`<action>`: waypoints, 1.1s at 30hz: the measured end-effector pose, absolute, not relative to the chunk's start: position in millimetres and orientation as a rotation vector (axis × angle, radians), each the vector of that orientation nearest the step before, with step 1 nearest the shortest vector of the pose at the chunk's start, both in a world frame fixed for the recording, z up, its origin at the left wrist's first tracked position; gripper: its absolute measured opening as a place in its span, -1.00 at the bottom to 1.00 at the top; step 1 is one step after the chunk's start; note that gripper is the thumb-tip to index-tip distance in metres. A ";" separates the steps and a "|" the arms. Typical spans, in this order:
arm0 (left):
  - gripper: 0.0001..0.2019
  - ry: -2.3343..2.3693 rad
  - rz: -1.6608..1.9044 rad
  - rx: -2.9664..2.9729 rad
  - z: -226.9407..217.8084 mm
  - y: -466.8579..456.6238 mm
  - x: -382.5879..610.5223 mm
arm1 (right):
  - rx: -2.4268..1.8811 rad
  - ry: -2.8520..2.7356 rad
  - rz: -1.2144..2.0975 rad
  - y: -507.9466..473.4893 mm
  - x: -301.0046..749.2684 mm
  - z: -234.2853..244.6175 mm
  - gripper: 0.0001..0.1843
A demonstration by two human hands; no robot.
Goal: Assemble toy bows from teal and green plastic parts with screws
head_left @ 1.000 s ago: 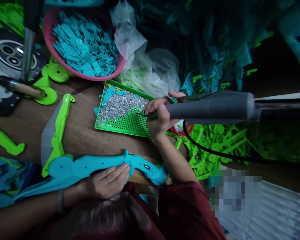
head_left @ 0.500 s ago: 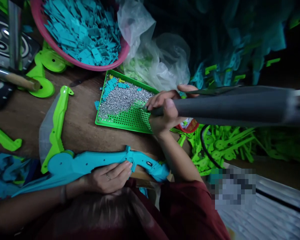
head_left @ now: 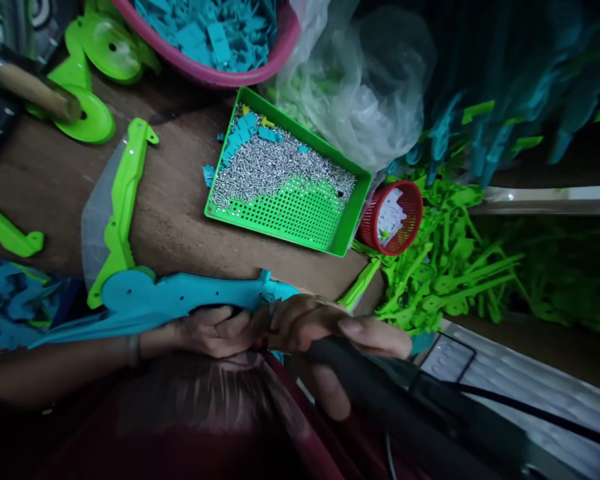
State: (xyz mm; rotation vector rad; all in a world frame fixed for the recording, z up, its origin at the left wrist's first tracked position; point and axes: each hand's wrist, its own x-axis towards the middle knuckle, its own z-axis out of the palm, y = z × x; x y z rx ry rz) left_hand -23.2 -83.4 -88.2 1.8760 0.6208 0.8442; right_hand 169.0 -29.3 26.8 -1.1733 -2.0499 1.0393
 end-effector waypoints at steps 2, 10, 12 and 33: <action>-0.51 0.594 0.920 2.024 -83.0 -78.4 -23.1 | -0.901 -1.932 1.192 -18.0 167.8 17.9 -0.81; -0.80 0.652 1.198 2.547 -59.1 -55.4 -24.2 | -0.441 -1.807 1.243 15.3 143.1 21.6 -0.84; -0.84 0.691 1.181 2.582 -55.7 -53.7 -22.0 | -0.492 -1.822 1.283 24.5 144.3 35.1 -0.76; -0.74 0.851 1.090 2.743 -49.1 -50.6 -19.7 | -0.886 -1.272 0.582 149.3 148.6 -3.8 -0.79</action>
